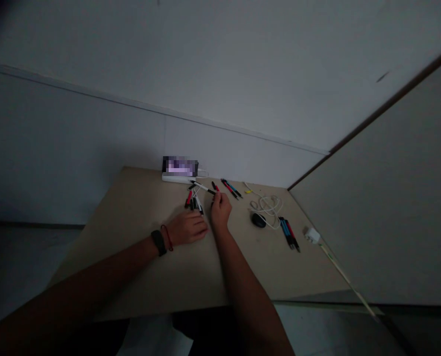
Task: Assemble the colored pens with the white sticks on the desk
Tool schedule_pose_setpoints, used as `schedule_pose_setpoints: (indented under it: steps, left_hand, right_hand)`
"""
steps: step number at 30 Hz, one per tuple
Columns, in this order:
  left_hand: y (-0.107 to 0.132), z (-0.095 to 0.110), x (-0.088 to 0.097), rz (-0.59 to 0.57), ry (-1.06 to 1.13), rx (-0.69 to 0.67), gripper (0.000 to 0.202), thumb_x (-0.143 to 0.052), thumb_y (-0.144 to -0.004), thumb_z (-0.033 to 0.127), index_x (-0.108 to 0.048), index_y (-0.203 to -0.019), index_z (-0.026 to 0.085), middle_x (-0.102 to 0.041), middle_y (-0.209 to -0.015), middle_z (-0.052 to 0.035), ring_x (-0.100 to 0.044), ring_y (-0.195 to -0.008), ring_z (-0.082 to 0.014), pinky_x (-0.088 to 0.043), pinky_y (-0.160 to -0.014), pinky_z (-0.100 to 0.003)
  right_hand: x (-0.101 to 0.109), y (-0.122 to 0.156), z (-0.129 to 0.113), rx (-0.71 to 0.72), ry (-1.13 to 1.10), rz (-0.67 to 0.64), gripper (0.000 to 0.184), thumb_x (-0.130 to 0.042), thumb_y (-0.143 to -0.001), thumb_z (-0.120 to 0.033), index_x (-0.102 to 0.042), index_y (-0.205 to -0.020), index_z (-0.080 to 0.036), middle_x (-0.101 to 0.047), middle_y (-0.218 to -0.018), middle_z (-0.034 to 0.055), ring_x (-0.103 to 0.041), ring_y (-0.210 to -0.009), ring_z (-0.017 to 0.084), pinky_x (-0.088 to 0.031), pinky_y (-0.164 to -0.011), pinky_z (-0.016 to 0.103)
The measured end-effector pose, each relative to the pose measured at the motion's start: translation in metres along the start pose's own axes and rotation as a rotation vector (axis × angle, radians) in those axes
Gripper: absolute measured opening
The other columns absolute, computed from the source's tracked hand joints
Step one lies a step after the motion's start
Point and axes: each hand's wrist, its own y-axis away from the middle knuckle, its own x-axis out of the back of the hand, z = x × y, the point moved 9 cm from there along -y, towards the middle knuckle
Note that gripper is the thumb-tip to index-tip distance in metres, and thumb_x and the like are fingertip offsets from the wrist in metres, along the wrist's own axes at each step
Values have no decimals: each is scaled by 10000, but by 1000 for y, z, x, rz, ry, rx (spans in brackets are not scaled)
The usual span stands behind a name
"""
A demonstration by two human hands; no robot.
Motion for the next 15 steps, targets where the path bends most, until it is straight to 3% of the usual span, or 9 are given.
schedule_pose_setpoints:
  steps: [2, 5, 15]
  left_hand:
    - [2, 13, -9, -54, -25, -92, 225, -532, -976, 281, -662, -816, 192, -686, -818, -62, -595, -801, -187, -430, -735, -335]
    - [3, 17, -15, -104, -85, -99, 185, -547, -965, 257, -650, -824, 196, -681, -814, -63, -589, -814, -193, -417, -716, -339]
    - [5, 15, -20, -167, -136, -11, 148, -581, -929, 158, -664, -810, 183, -688, -806, -77, -616, -837, -205, -430, -694, -321]
  right_hand:
    - [2, 3, -2, 29, 44, 14, 426, -361, -971, -508, -556, -748, -202, -594, -708, 29, -499, -711, 186, -363, -690, 294]
    - [8, 10, -4, 51, 98, 49, 421, -359, -965, -493, -586, -786, -187, -610, -736, 41, -507, -719, 188, -365, -697, 293]
    - [34, 40, 14, -30, 189, 82, 537, -356, -921, -530, -701, -898, -119, -700, -824, 115, -594, -748, 215, -421, -721, 298]
